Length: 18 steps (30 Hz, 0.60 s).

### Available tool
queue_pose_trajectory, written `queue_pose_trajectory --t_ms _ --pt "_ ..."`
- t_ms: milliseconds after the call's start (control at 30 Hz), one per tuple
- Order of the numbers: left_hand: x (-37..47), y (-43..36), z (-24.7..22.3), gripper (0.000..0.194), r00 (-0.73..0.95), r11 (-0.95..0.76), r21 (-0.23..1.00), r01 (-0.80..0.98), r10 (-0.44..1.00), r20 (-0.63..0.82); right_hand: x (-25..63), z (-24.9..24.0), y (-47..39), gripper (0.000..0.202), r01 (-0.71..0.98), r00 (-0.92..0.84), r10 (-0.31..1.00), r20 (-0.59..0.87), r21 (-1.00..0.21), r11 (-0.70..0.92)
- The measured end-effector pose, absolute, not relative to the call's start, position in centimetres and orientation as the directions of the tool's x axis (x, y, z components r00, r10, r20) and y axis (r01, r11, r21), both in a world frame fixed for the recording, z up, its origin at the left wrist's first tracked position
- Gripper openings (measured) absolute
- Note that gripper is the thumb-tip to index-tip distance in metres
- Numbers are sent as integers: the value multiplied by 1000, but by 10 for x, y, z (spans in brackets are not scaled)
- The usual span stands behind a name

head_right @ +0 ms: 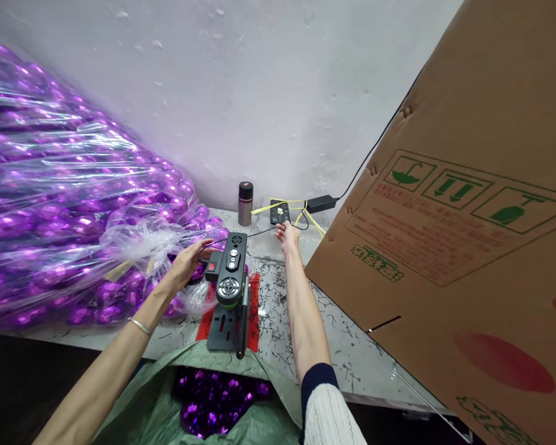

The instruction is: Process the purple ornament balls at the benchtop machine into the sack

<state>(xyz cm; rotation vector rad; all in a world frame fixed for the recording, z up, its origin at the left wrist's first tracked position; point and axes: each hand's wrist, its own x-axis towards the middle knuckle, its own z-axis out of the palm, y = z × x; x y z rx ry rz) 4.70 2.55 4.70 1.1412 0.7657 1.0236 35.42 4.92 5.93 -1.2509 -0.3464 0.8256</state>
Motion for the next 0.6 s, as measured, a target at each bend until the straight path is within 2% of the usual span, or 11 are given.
queue_pose_trajectory --t_ms 133,233,367,433,500,600 --pt "47 25 48 66 349 93 963 -252 937 1 346 63 35 25 -309 648 736 -195 -951 20" --pt "50 26 48 72 348 160 969 -188 934 -86 338 64 21 17 -252 624 764 -165 -968 -3" --pt "51 21 46 75 258 201 972 -123 952 -164 327 62 -4 21 -161 577 809 -111 -987 -21" --pt "45 9 39 69 198 121 992 -39 974 -111 321 57 -22 27 -117 549 830 -95 -992 -37" --pt "32 -12 26 59 165 -37 995 93 986 21 316 48 -47 34 -77 521 848 -94 -995 -62" --pt "5 -55 2 43 253 -275 917 289 946 204 309 27 -96 43 -31 481 869 -116 -993 -116"
